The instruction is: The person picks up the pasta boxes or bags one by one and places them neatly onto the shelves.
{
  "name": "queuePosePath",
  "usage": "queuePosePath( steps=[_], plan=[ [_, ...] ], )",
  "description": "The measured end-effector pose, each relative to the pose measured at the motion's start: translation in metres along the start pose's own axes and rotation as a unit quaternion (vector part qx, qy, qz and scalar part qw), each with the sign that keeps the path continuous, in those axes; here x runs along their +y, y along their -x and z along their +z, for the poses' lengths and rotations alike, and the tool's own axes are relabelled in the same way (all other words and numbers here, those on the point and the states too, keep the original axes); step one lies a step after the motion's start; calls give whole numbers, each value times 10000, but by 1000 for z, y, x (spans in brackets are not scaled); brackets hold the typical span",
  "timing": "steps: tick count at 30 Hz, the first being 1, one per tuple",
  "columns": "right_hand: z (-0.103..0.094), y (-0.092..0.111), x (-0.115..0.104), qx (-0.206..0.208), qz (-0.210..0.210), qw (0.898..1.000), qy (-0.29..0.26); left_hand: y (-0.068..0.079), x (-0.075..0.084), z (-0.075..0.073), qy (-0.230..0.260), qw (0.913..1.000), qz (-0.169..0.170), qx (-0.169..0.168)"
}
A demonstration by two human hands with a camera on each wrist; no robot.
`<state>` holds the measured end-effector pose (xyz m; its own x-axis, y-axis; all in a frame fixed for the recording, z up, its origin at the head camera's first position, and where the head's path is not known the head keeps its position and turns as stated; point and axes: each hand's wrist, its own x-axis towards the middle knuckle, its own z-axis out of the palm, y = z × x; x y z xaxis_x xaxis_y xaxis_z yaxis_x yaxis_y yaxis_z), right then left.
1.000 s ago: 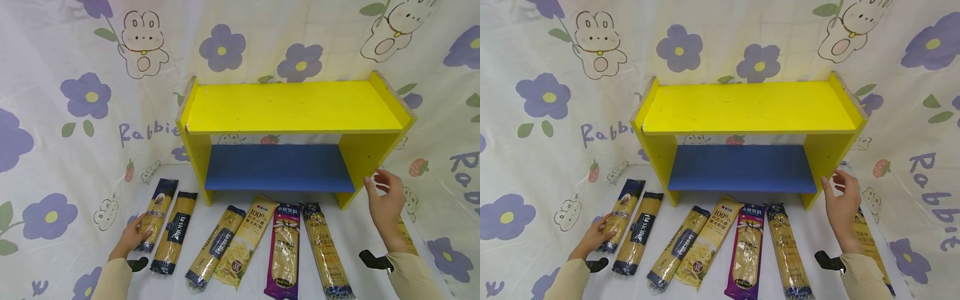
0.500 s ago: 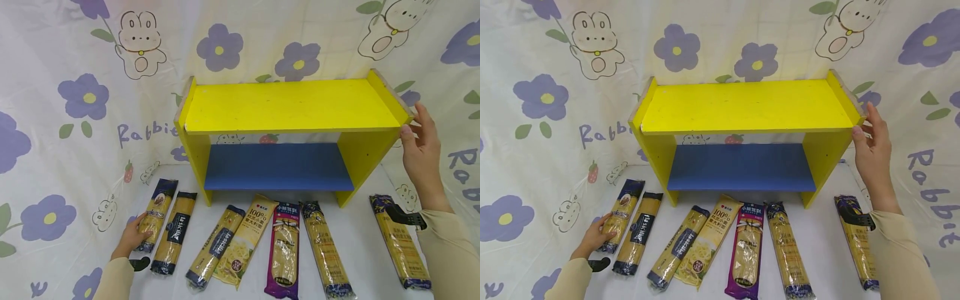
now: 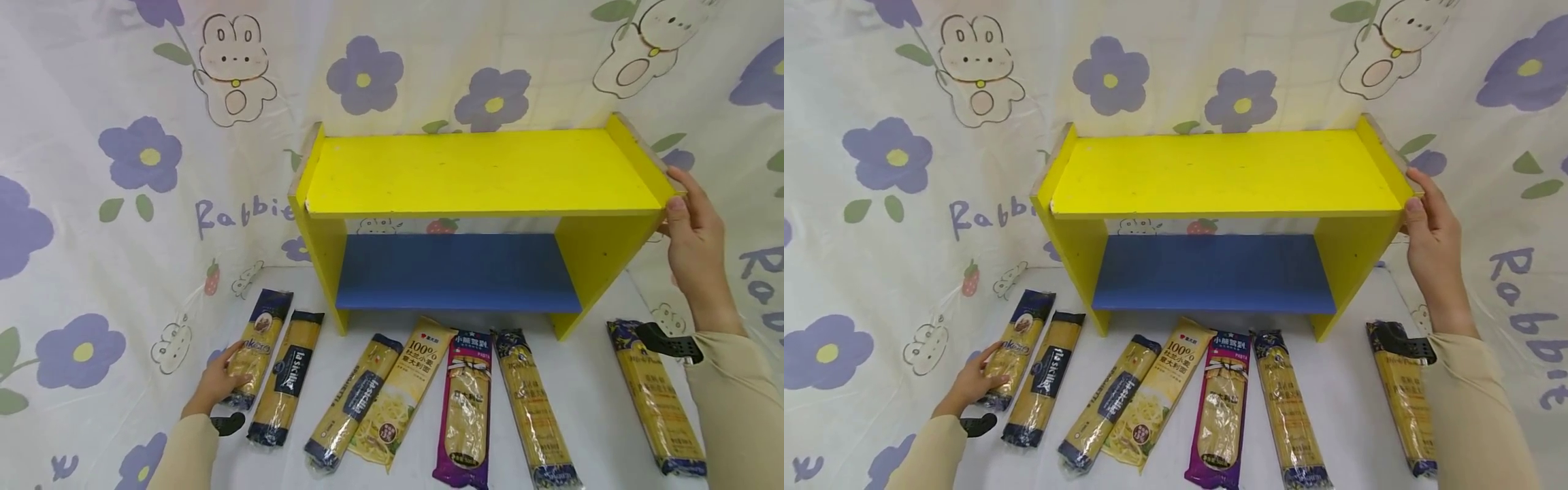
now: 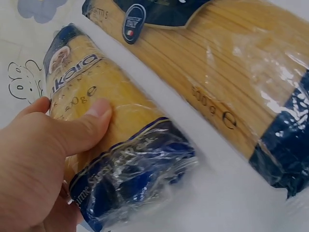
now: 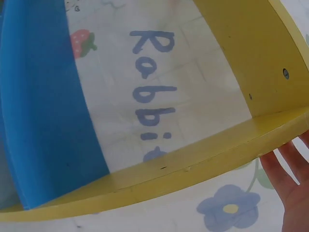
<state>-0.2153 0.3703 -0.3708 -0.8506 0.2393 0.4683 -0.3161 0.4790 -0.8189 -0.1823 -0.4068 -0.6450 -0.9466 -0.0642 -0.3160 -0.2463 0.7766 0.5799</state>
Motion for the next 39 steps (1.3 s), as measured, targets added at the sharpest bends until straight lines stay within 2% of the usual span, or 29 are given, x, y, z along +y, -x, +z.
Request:
queuePosePath(
  steps=[6,10,16,19,24,32,39],
  plan=[
    [0,1,1,29,120,9997,210,-3,0,-3,554,9979,127,-322],
    [2,0,-2,-14,151,9996,217,-2,1,-4,687,9965,172,-437],
    [3,2,-5,40,166,9995,255,0,-1,0,866,9942,-233,-598],
    [5,2,-4,42,141,9997,217,3,-3,2,1128,9909,-451,-577],
    [6,1,-3,72,113,9996,228,8,-3,4,1473,9858,-538,-594],
    [4,1,-4,66,44,9996,256,9,3,1,1586,9847,-585,-409],
    [5,2,-4,64,65,9994,346,11,4,2,1844,9802,-695,-196]
  ],
)
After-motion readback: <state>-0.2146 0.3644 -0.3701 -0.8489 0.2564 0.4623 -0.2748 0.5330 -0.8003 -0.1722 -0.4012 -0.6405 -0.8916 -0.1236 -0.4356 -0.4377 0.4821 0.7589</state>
